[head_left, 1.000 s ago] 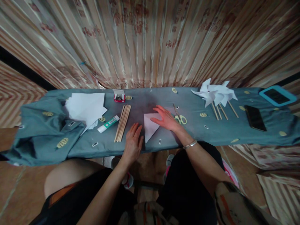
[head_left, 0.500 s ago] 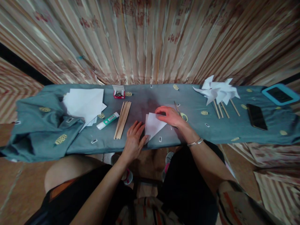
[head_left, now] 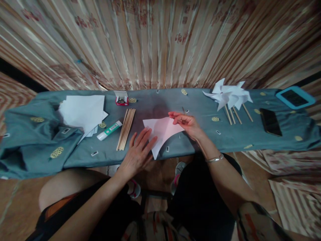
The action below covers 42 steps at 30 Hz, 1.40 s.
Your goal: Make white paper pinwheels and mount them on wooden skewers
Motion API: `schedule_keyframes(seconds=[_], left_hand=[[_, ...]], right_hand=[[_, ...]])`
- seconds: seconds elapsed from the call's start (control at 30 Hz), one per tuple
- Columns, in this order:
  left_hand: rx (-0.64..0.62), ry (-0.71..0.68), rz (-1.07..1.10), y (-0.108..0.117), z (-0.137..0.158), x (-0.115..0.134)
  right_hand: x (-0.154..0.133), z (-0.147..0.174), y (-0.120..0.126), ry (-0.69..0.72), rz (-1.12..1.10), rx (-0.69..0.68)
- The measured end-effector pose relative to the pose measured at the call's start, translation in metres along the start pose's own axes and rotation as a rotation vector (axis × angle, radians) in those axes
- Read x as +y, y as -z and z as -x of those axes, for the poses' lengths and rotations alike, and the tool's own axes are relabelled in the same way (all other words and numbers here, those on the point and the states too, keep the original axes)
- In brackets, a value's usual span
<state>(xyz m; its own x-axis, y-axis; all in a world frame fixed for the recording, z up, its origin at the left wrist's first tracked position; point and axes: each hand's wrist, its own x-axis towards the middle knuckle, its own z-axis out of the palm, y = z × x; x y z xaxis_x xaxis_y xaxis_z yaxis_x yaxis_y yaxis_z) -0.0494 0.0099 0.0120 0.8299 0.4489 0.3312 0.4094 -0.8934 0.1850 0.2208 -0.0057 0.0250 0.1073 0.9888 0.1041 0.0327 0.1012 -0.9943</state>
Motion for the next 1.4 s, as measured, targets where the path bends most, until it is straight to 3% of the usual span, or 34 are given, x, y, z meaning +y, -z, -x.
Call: schedule_keyframes(seconds=[0.1, 0.2, 0.43, 0.6, 0.73, 0.87, 1.07, 1.17, 1.27, 1.4], left_hand=[[0.041, -0.021, -0.082, -0.002, -0.004, -0.005], [0.052, -0.074, -0.105, -0.001, -0.008, -0.006], [0.003, -0.212, -0.113, 0.001, -0.012, 0.007], [0.021, -0.241, -0.061, -0.005, -0.017, 0.014], [0.029, -0.259, 0.026, -0.006, -0.018, 0.017], [0.003, -0.24, 0.119, -0.007, -0.012, 0.014], [0.031, 0.035, 0.35, -0.008, -0.01, 0.006], [0.036, 0.108, 0.44, -0.007, -0.018, 0.001], [0.045, 0.162, 0.433, -0.01, -0.026, -0.005], [0.075, 0.223, 0.407, -0.021, -0.032, -0.014]], right_hand=[[0.007, 0.004, -0.001, -0.035, -0.01, -0.02], [0.007, 0.012, 0.004, -0.013, 0.155, -0.068], [-0.025, 0.055, 0.008, 0.242, 1.157, -0.215], [-0.032, 0.079, -0.013, 0.366, 1.46, -0.214], [-0.028, 0.087, -0.024, 0.443, 1.367, -0.292], [-0.017, 0.088, -0.018, 0.387, 1.22, -0.331], [-0.004, 0.087, -0.002, 0.226, 0.976, -0.278], [-0.001, 0.085, -0.001, 0.142, 0.863, -0.261], [0.003, 0.082, -0.004, 0.082, 0.779, -0.181], [0.012, 0.08, -0.009, -0.004, 0.674, 0.041]])
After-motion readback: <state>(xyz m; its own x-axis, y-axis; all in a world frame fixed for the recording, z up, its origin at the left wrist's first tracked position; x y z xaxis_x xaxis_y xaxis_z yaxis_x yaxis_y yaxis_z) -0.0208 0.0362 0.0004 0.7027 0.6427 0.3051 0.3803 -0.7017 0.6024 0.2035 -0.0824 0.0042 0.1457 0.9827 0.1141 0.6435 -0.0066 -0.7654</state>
